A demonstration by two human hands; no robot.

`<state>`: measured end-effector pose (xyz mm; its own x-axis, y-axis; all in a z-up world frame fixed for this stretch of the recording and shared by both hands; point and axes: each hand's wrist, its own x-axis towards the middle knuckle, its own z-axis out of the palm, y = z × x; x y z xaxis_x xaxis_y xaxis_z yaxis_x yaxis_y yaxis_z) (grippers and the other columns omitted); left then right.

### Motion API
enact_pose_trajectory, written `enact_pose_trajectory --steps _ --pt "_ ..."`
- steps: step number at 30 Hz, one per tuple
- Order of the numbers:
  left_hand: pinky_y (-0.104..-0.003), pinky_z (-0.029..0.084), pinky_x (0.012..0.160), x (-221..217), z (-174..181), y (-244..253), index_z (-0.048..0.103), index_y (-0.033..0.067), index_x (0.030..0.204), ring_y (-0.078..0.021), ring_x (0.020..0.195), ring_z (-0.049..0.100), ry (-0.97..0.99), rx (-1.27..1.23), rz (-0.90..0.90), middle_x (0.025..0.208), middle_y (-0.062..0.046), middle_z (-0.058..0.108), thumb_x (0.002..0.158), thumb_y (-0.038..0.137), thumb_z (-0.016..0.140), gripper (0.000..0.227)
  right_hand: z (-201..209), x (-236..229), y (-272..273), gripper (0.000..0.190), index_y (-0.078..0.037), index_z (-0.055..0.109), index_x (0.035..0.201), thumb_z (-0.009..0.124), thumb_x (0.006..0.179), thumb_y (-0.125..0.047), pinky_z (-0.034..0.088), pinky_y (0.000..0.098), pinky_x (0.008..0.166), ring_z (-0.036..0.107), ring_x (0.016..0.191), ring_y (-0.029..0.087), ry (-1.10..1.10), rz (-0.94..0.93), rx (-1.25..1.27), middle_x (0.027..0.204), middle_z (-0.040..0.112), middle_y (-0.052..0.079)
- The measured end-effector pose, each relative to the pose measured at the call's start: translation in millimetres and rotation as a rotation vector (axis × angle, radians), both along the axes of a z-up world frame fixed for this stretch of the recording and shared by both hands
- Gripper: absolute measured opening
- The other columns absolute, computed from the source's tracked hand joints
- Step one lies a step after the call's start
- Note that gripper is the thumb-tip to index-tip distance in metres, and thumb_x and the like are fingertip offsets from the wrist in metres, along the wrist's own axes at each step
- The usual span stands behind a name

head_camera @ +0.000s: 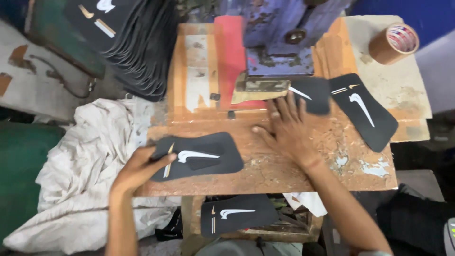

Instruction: The person uses a hydraulic press to stamp or emboss a logo onto black shoe insoles. They pick up insoles from a stack, place them under the press, operate the lever, and then move the finished insoles to a separate pile on the table.

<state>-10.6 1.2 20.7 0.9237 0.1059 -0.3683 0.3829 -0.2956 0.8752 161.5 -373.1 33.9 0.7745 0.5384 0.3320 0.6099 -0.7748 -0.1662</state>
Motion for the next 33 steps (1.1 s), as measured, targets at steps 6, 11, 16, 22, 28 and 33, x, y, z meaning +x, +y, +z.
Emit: enact_pose_trajectory --steps 6,11,16,22,28,33 --pt "-0.027 0.05 0.059 16 -8 -10 0.078 0.0008 0.089 -0.0059 0.066 0.058 -0.019 -0.028 -0.043 0.072 0.002 0.07 0.09 0.026 0.075 0.026 -3 -7 40 0.078 -0.005 0.05 0.151 0.061 0.097 -0.06 0.026 0.0679 0.12 0.04 0.145 0.043 0.0 0.327 0.001 0.151 0.048 0.022" --pt "-0.026 0.046 0.058 15 -23 -2 0.077 -0.0008 0.087 -0.0046 0.067 0.051 -0.015 -0.081 -0.023 0.072 0.004 0.063 0.099 0.034 0.067 0.038 6 -23 61 0.069 -0.015 0.06 0.144 0.064 0.093 -0.062 0.025 0.0731 0.111 0.039 0.141 0.043 -0.089 0.174 0.001 0.147 0.049 0.02" --pt "-0.023 0.05 0.07 13 -8 -8 0.076 0.0011 0.089 -0.0024 0.076 0.058 -0.047 -0.162 0.059 0.078 0.007 0.07 0.101 0.046 0.053 0.052 -3 -29 62 0.07 -0.017 0.063 0.149 0.065 0.098 -0.065 0.026 0.0753 0.114 0.039 0.143 0.041 -0.066 0.157 -0.078 0.139 0.049 0.011" --pt "-0.025 0.046 0.065 16 -11 -2 0.072 -0.0006 0.08 -0.0058 0.069 0.052 0.043 -0.072 0.028 0.07 0.004 0.062 0.107 0.053 0.046 0.065 16 -30 71 0.067 -0.015 0.063 0.147 0.065 0.099 -0.061 0.026 0.0778 0.109 0.035 0.141 0.046 0.042 0.136 -0.061 0.148 0.044 0.022" --pt "-0.026 0.043 0.061 15 -13 -1 0.069 0.002 0.076 -0.0052 0.066 0.048 0.045 -0.155 0.025 0.067 0.006 0.057 0.105 0.054 0.046 0.064 5 -29 62 0.067 -0.014 0.062 0.15 0.064 0.101 -0.06 0.021 0.0786 0.114 0.03 0.149 0.046 0.068 0.166 -0.044 0.156 0.04 0.02" --pt "-0.026 0.043 0.062 16 -6 -3 0.068 0.0014 0.072 -0.0069 0.064 0.049 0.065 -0.085 0.035 0.065 0.003 0.056 0.104 0.057 0.047 0.067 3 -28 62 0.065 -0.014 0.064 0.149 0.063 0.102 -0.059 0.019 0.0789 0.115 0.029 0.149 0.045 0.072 0.162 -0.026 0.157 0.04 0.02"
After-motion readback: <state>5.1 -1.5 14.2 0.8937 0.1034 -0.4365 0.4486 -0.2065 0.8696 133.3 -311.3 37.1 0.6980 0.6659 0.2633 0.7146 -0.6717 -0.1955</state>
